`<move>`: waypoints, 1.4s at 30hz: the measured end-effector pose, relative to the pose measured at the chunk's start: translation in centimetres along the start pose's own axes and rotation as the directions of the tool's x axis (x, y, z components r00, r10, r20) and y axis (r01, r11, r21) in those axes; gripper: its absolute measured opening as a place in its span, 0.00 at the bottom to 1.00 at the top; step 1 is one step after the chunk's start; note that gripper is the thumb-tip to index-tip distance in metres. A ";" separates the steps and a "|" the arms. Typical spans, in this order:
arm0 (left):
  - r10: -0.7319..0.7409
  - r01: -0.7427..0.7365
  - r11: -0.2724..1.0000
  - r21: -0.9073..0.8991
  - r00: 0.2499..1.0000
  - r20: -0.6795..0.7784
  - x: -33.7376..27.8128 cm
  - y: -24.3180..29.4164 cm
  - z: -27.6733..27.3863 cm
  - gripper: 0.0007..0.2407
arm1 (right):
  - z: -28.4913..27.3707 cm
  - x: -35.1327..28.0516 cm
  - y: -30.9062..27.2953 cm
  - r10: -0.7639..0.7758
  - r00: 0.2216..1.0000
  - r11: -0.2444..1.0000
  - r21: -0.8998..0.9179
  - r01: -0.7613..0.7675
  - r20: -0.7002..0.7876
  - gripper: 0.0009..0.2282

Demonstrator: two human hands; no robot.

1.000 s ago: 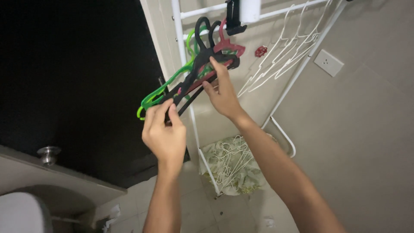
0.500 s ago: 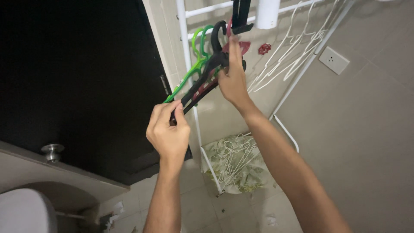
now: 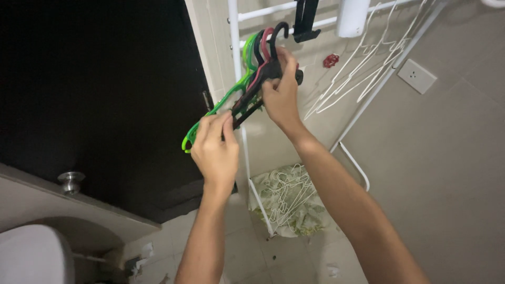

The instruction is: The person organizes a pile of mixed plastic and wire hangers on a white metal rack, sorting them by color and type. They then pick up a green and white patterned curtain and hang it on the rack using white plastic rings.

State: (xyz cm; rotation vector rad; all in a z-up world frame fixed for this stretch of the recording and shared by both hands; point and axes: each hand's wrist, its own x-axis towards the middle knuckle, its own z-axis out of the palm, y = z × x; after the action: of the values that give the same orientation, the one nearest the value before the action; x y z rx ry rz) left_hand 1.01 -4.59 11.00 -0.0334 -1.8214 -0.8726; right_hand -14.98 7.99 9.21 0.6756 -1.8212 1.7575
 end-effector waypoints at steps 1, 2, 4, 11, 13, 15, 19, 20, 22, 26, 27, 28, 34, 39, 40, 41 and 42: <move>-0.001 0.001 1.000 -0.001 1.000 0.000 0.0 0.1 0.4 0.05 | -0.2 0.0 0.4 0.000 1.000 1.000 -0.001 0.000 0.000 0.33; 0.000 0.000 1.000 0.010 1.000 0.005 0.1 0.3 0.7 0.06 | -0.4 -0.1 0.9 -0.067 0.998 0.997 -0.045 0.066 -0.005 0.34; 0.001 -0.001 1.000 0.021 1.000 0.008 0.0 0.4 1.3 0.06 | -0.8 -0.2 1.4 -0.135 0.991 0.987 -0.090 0.134 -0.005 0.34; -0.107 0.102 0.989 0.109 0.994 0.039 -1.1 0.5 3.0 0.05 | -2.6 -1.0 3.3 -0.197 0.969 0.939 -0.256 0.230 0.147 0.36; -0.150 0.138 0.978 0.154 0.986 0.073 -1.9 0.3 3.4 0.05 | -2.8 -1.7 2.8 -0.146 0.977 0.951 -0.250 0.182 0.158 0.36; -0.051 0.034 0.970 0.241 0.997 0.066 -2.7 -0.4 3.9 0.07 | -2.8 -2.4 1.3 -0.043 0.989 0.982 -0.174 0.068 0.141 0.35; 0.058 -0.062 0.974 0.216 0.998 0.028 -3.7 1.6 3.9 0.13 | -3.3 -5.6 2.8 0.004 0.996 0.976 -0.217 0.016 0.093 0.33; 0.149 -0.143 0.964 0.224 0.989 -0.007 -4.1 2.2 4.1 0.11 | -3.4 -6.5 4.2 -0.026 0.997 0.966 -0.254 0.044 0.076 0.32; 0.234 -0.221 0.946 0.236 0.972 -0.029 -5.8 2.3 4.8 0.09 | -3.8 -9.0 7.7 -0.045 0.997 0.955 -0.291 0.060 0.058 0.31; 0.320 -0.304 0.943 -0.133 0.939 0.128 -10.1 0.3 8.3 0.09 | -6.1 -13.2 12.7 0.039 0.980 0.996 -0.086 -0.023 0.194 0.23; 0.329 -0.282 0.927 -0.246 0.927 0.180 -11.3 -0.2 9.3 0.09 | -6.9 -14.1 12.9 0.100 0.957 0.994 -0.074 -0.083 0.272 0.21; 0.326 -0.274 0.929 -0.250 0.925 0.194 -12.4 -1.0 10.6 0.09 | -7.6 -14.6 13.8 0.114 0.958 0.992 -0.076 -0.097 0.264 0.21; -0.028 0.124 0.983 -0.135 0.830 0.557 -21.7 -8.5 18.2 0.06 | -12.7 -21.2 23.9 0.458 0.794 0.850 -0.459 -0.259 0.399 0.14; -0.281 0.362 0.929 0.079 0.549 0.787 -33.1 -16.5 23.4 0.09 | -17.0 -30.0 33.3 0.700 0.675 0.665 -0.555 -0.500 0.231 0.15; -0.294 0.372 0.924 0.091 0.537 0.791 -35.6 -17.9 24.0 0.09 | -17.4 -32.1 34.8 0.712 0.662 0.656 -0.556 -0.510 0.234 0.15; -0.358 0.364 0.909 0.203 0.433 0.827 -37.7 -19.5 25.1 0.10 | -17.8 -33.6 36.7 0.738 0.641 0.635 -0.539 -0.553 0.212 0.17; -0.423 0.343 0.886 0.311 0.326 0.846 -39.7 -20.9 26.2 0.12 | -18.2 -35.1 38.5 0.763 0.618 0.612 -0.522 -0.595 0.190 0.20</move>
State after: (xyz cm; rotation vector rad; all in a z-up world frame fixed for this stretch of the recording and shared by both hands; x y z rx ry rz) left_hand -11.34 9.76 -37.42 -0.0195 -3.0043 -1.2614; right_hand -14.29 27.53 -42.37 0.1143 -2.9454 1.6111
